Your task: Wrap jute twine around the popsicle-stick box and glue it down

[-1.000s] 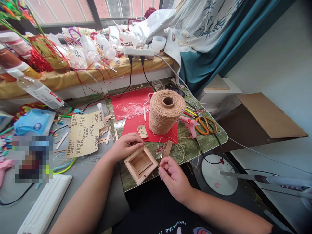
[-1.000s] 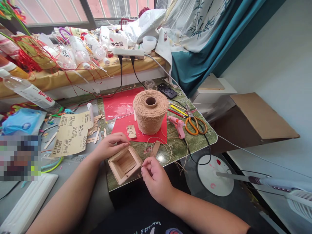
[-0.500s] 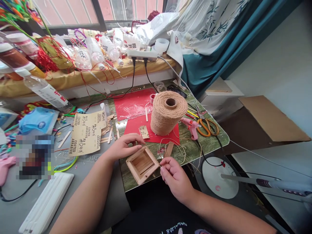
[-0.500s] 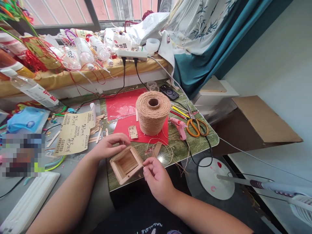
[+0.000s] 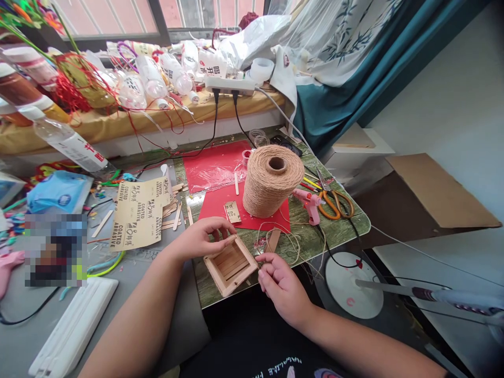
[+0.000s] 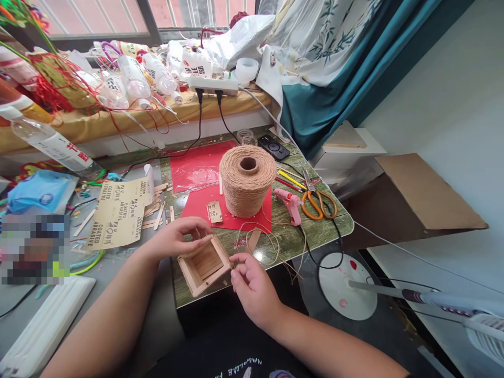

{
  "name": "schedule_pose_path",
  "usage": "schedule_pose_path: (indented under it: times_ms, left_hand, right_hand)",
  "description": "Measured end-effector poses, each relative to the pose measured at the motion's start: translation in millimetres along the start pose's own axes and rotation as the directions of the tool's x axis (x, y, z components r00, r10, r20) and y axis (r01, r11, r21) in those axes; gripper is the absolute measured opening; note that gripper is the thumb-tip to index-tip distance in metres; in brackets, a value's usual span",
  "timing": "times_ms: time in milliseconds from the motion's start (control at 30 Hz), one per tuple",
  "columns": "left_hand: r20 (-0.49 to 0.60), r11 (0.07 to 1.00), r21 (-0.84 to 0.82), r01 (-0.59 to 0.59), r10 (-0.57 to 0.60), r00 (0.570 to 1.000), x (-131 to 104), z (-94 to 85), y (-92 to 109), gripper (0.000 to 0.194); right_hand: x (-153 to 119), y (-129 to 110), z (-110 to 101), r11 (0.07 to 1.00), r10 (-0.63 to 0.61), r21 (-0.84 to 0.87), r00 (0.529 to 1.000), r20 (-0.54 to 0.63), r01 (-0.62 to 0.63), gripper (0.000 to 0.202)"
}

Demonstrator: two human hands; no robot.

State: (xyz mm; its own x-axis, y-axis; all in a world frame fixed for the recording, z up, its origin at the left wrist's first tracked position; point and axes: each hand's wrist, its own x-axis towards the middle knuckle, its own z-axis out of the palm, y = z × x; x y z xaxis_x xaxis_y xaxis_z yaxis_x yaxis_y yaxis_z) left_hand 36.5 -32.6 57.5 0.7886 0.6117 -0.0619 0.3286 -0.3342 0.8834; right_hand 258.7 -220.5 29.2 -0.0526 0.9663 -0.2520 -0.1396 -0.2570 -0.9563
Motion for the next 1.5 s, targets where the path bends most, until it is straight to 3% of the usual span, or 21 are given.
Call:
schedule_pose_path:
  times_ms: [467, 1033, 1200, 1267, 1367, 1433, 1500]
  left_hand:
    - [-0.028, 0.999, 0.038, -0.008, 0.009, 1.0, 2.2, 4.5, 3.6, 0.019]
    - [-0.013, 1.0, 0.031, -0.002, 0.003, 1.0, 1.2, 7.1, -0.6, 0.019]
    - [-0.044, 0.993, -0.119, 0.011, -0.016, 0.999, 3.1, 10.0, -6.6, 0.051]
    - [-0.031, 0.992, -0.125, 0.011, -0.015, 0.999, 2.4, 8.3, -2.8, 0.054]
    - [-0.096, 0.996, 0.083, 0.031, -0.023, 0.995, -5.1, 6.5, 19.1, 0.047]
    - [-0.175, 0.948, 0.316, 0.034, 0.023, 0.984, -14.2, 9.5, 41.1, 0.041]
    - [-0.175, 0.881, 0.473, -0.004, 0.098, 0.98, -23.8, 15.9, 59.8, 0.033]
  right_hand:
    - [-4.4, -5.1, -0.5, 1.0, -0.017, -0.009, 1.0, -0.009, 0.017, 0.024]
    - [3.4, 2.7, -1.4, 1.0, 0.019, -0.014, 1.0, 0.005, -0.019, 0.03]
    - [6.5, 4.7, -0.8, 0.999, 0.029, 0.016, 0.999, 0.014, -0.029, 0.034]
    - [7.3, 5.7, -0.9, 1.0, 0.026, 0.015, 0.999, 0.02, -0.026, 0.035]
    - [8.2, 8.5, -2.0, 1.0, 0.013, 0.027, 1.0, 0.028, -0.014, 0.035]
    - [8.7, 11.3, -3.6, 0.999, 0.005, 0.042, 0.999, 0.039, -0.006, 0.035]
    - [9.0, 14.1, -5.3, 0.999, -0.002, 0.051, 0.999, 0.053, -0.001, 0.035]
